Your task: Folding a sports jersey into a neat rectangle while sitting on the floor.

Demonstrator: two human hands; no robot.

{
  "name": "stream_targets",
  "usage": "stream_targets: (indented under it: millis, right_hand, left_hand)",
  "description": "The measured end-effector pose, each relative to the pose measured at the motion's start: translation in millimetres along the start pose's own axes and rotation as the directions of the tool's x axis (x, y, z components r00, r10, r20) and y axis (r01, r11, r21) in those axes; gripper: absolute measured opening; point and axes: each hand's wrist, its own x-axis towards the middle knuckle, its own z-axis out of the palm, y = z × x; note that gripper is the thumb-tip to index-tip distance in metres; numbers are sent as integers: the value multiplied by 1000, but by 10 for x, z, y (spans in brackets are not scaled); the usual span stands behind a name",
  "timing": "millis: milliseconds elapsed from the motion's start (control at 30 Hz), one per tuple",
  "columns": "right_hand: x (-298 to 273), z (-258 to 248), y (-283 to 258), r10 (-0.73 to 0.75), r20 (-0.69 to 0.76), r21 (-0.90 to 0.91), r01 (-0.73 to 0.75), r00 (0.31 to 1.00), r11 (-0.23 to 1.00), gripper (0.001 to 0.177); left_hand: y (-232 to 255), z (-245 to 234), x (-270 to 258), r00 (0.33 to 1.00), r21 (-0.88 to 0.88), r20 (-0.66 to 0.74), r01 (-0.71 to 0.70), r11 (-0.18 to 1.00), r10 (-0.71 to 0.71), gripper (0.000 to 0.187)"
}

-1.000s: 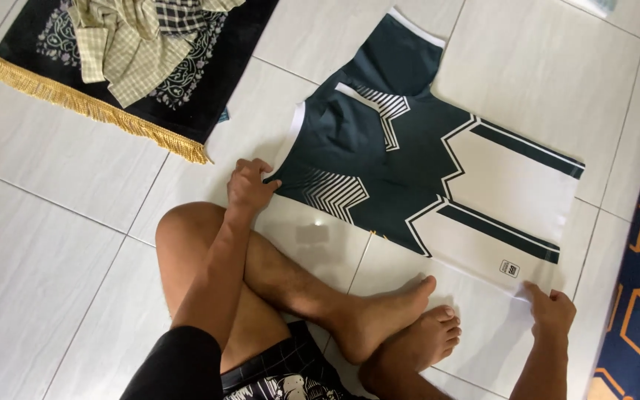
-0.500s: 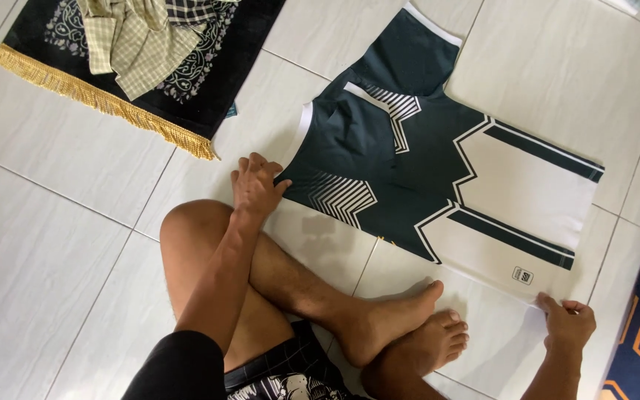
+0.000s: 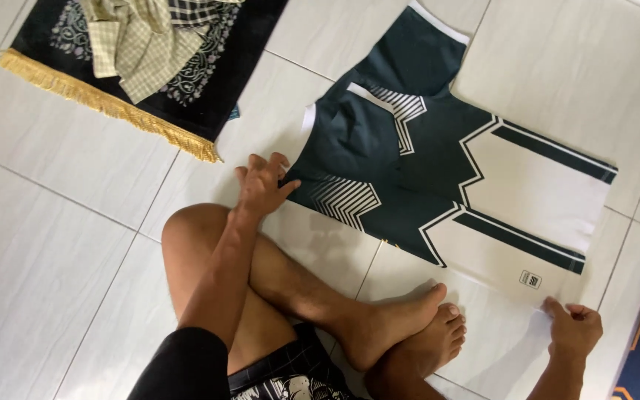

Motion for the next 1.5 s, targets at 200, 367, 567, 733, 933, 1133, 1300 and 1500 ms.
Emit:
stream_targets:
  millis: [200,367,567,733,933,1133,1300,1500]
  right_hand:
    - [-15,-7,13,-17,17,3,17,1000,1000,36]
    - [10,-8,34,2,4,-8,-2,1000,1000,38]
    - [6,-10,41,-36,19,-26,36,999,999,38]
    - [253,227,367,-505,-78,-440,425,860,791,61]
    - [-443,968,-498,-981,38,-213,961,190,178,53]
    - [-846,1538,-876,-991,131,-15,999,36,34,47]
    - [-981,1838,-986,-960,277,-146,989,38,-3,57]
    - [-115,1201,-498,-934,268,-288,945,235,155,64]
  left_hand:
    - [-36,-123,-80,995,61,-93,-34,998,39,38]
    - [-37,-308,-93,993,-25,116,-5,1000,8,47]
    - [-42,-216,-109,999,58,-34,2,998,0,46]
    - [434,-114,-111,973,101,-161,-148,984,163,25]
    - [842,73,-158,943,313,141,-332,890,302,42]
    - [1118,553,-181,757,293,241,-654,698,608,44]
    - [1296,991,2,744,219,134,-667,712,655,59]
    - [1441,539,-4,843,224,438,-439,870,312,84]
